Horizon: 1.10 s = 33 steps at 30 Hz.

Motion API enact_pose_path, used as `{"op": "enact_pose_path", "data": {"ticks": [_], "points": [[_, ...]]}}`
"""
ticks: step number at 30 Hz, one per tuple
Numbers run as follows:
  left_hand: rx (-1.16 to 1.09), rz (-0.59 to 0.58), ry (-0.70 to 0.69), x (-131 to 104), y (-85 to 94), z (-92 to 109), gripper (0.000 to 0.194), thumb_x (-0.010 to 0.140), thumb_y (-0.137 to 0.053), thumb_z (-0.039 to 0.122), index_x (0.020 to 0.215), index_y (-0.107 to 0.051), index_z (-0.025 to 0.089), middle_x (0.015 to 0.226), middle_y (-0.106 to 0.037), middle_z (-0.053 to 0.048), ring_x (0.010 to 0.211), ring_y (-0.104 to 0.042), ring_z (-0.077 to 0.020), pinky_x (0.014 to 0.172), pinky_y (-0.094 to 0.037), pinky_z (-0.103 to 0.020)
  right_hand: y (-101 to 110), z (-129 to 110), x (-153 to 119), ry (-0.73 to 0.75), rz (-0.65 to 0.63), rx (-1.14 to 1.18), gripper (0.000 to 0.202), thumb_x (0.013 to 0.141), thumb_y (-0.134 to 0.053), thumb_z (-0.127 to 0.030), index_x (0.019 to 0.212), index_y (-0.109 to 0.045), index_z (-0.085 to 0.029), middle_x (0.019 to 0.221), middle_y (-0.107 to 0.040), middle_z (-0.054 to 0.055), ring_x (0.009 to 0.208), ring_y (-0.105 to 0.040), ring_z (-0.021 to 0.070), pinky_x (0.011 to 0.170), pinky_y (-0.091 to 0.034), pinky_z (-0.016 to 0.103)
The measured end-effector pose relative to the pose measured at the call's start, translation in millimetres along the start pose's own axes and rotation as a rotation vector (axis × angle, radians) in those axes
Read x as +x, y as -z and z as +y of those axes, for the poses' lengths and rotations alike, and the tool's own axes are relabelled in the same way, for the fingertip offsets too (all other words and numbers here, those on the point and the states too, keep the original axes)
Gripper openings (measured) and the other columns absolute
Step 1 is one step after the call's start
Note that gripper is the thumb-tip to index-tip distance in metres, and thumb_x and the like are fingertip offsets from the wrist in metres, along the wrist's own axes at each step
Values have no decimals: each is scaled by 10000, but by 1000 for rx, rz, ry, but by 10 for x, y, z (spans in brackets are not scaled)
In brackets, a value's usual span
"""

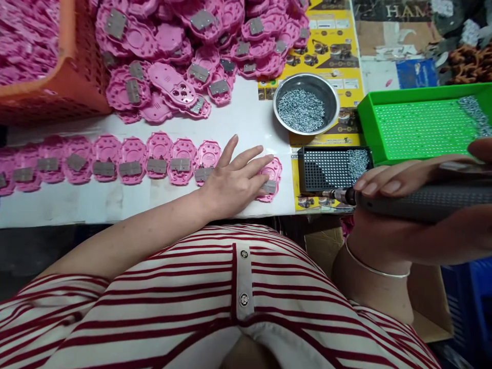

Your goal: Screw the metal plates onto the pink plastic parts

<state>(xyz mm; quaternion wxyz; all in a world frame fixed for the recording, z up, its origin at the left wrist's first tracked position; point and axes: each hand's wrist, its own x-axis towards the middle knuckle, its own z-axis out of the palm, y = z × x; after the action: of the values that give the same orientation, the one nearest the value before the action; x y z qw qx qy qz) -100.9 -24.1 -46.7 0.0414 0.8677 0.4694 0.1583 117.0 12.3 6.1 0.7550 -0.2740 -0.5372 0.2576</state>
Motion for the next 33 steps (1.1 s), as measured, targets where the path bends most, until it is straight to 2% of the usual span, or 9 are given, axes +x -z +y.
{"op": "enact_pose_path", "data": {"ticks": [5,9,11,13,15,19,27,30,33], "points": [[15,8,-13,44,-22,2,166,978,-598,280,1037,-738,214,1408,-648,-53,1394,-518,-293,1263,-202,-663,-28,14,54,63,-12,-9,274,935,-518,-406,961,-718,-220,574,-515,-66,431,-470,43,392,-470,241],[6,11,-32,141,-73,76,168,983,-596,298,1015,-736,211,1400,-650,-65,1383,-523,-299,1241,-263,-670,-39,10,120,90,22,-171,325,963,-380,-280,953,-704,-250,693,-540,-62,510,-530,1,436,-486,178],[4,32,-34,171,-104,122,158,970,-616,303,1007,-739,210,1385,-659,-70,1368,-533,-305,1235,-277,-667,-26,53,134,97,6,-166,261,954,-432,-288,947,-691,-264,741,-558,-77,540,-546,-22,462,-494,140],[-4,48,-20,177,-129,160,154,959,-627,303,1009,-740,211,1373,-664,-72,1355,-537,-308,1236,-274,-663,-2,117,130,96,-3,-96,231,948,-450,-325,962,-666,-241,670,-534,-86,506,-520,-22,450,-474,125],[-15,55,-4,164,-141,181,155,955,-621,293,1016,-738,212,1367,-665,-74,1347,-538,-311,1235,-268,-664,25,173,113,67,-8,-89,279,958,-395,-364,989,-626,-210,591,-496,-95,470,-499,-1,443,-470,146],[-46,57,14,132,-137,191,171,960,-604,296,1028,-737,214,1369,-660,-80,1342,-530,-324,1230,-248,-687,64,208,81,38,-36,-202,326,963,-296,-377,1008,-563,-196,590,-485,-108,462,-494,9,457,-474,165],[-86,41,37,130,-127,192,147,946,-623,274,1023,-738,227,1371,-657,-69,1355,-516,-326,1247,-213,-680,61,273,60,13,-36,-260,247,902,-318,-333,955,-532,-221,537,-431,-100,416,-487,47,418,-457,191],[-104,39,49,130,-133,192,140,948,-626,283,1015,-734,223,1370,-656,-66,1362,-509,-321,1259,-191,-663,84,315,48,26,-31,-343,289,917,-267,-369,987,-515,-238,549,-384,-92,421,-496,38,434,-453,176],[-91,39,44,123,-137,192,149,956,-614,294,1018,-731,225,1369,-656,-65,1359,-512,-314,1260,-192,-651,110,333,41,25,-38,-289,287,938,-330,-414,1012,-548,-242,567,-396,-87,436,-501,31,444,-447,174]]}}
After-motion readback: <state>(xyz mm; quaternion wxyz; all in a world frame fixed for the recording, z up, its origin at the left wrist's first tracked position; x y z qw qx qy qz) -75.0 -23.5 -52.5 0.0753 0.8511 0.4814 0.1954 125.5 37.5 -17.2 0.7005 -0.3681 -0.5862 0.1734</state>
